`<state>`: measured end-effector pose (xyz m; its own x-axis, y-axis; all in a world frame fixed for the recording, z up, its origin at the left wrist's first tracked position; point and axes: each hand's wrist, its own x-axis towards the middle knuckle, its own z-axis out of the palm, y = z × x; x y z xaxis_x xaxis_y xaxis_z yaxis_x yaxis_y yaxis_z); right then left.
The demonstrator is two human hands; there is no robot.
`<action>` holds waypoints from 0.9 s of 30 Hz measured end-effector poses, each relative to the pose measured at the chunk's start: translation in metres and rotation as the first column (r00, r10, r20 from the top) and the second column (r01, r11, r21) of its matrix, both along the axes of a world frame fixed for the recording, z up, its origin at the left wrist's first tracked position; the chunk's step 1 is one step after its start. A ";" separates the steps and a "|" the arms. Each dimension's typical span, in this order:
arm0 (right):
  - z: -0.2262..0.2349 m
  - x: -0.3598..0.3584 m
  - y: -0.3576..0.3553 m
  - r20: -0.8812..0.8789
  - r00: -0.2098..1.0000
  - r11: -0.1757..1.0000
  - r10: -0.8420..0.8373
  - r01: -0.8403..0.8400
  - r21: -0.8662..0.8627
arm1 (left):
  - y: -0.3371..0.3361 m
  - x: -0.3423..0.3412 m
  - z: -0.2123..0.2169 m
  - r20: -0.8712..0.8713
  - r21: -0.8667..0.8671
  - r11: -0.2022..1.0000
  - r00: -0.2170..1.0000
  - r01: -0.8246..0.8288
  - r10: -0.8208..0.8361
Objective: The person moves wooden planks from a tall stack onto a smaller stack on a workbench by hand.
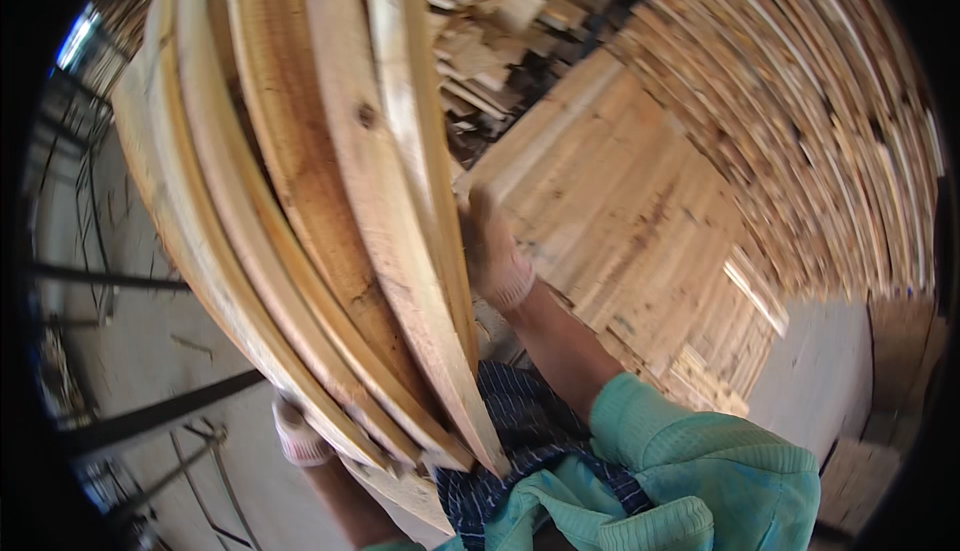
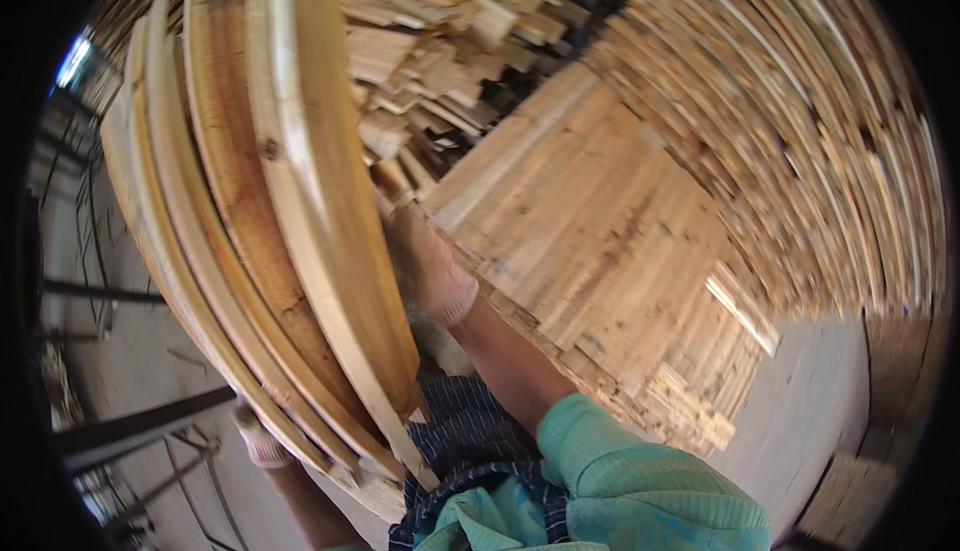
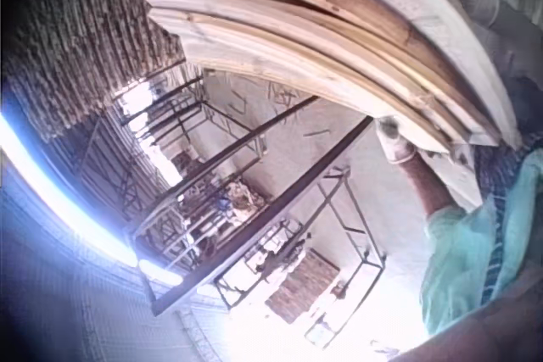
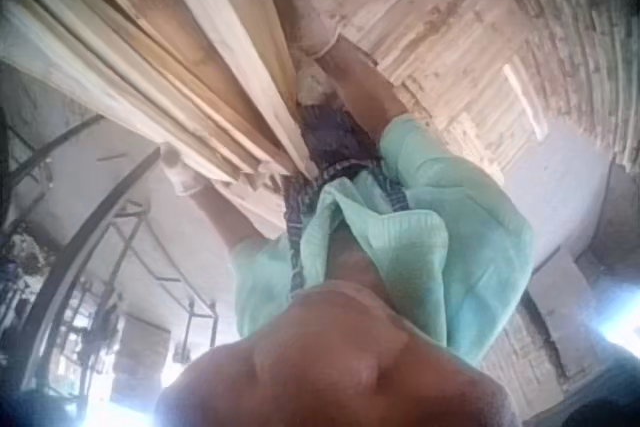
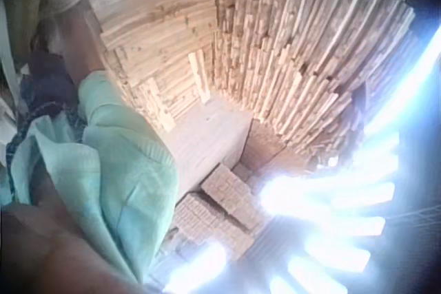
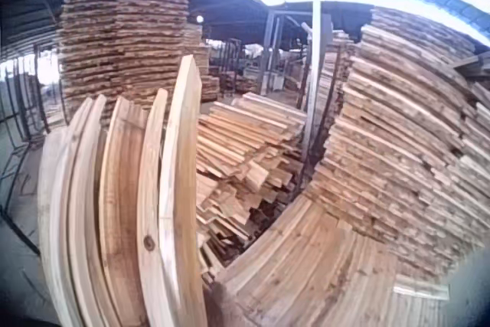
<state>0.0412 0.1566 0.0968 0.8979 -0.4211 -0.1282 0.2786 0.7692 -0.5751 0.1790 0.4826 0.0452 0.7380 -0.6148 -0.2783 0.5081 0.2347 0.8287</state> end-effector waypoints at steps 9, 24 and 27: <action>0.001 -0.182 -0.006 -0.275 0.692 0.708 -0.667 0.704 0.053 | -0.200 -0.004 0.016 -0.060 0.278 0.678 0.717 0.681 -0.695; 0.020 -0.698 0.013 -0.694 0.091 0.517 -0.715 0.736 -0.437 | -0.327 -0.577 0.010 -0.331 0.032 0.143 0.145 0.989 -0.932; -0.015 -0.728 -0.009 -0.614 -0.246 0.615 -0.750 0.080 -0.784 | -0.325 -0.636 -0.023 -0.250 0.195 0.146 0.194 0.970 -0.949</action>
<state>-0.6867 0.1477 0.0816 -0.3784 -0.9017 -0.2093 -0.5622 0.4035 -0.7218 -0.4568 0.1577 0.0225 -0.4119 -0.7119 -0.5687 0.2029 -0.6802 0.7044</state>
